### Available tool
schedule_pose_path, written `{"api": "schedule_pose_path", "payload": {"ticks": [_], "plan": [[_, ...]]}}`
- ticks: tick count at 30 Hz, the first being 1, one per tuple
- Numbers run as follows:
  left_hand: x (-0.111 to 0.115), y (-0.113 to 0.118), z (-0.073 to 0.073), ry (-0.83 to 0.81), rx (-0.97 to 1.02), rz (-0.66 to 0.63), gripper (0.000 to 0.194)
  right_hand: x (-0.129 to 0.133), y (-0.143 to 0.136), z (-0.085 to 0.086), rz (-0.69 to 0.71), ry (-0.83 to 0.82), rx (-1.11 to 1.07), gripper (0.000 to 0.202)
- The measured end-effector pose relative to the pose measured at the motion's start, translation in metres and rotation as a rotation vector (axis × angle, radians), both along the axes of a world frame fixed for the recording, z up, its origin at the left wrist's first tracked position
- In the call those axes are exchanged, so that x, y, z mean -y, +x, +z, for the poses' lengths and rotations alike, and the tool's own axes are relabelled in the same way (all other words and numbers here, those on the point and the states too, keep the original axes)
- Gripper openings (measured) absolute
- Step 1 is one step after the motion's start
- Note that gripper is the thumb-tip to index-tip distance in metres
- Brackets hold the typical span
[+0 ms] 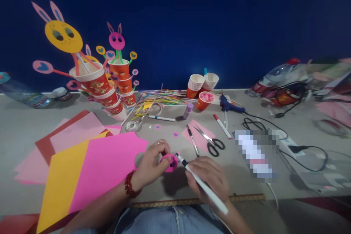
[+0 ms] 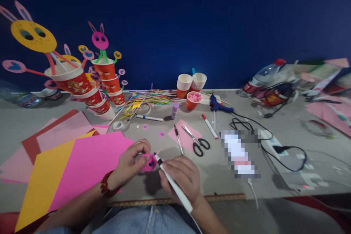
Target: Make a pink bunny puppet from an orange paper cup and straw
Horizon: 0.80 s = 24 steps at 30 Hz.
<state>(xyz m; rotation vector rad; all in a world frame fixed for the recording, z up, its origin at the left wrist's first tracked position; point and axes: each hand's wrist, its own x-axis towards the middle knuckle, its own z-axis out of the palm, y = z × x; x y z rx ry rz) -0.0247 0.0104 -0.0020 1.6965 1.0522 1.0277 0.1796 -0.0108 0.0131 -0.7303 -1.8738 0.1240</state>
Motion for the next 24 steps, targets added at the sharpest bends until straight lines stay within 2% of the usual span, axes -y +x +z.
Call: {"api": "schedule_pose_path", "payload": {"ticks": [8, 24], "plan": [[-0.0007, -0.0002, -0.001, -0.007, 0.052, 0.009, 0.015, -0.0034, -0.0056, -0.0084, -0.011, 0.034, 0.069, 0.024], [-0.0007, 0.0, 0.0005, -0.014, 0.04, 0.022, 0.018, -0.0046, 0.0006, -0.0079, -0.073, 0.033, 0.05, 0.024]]}}
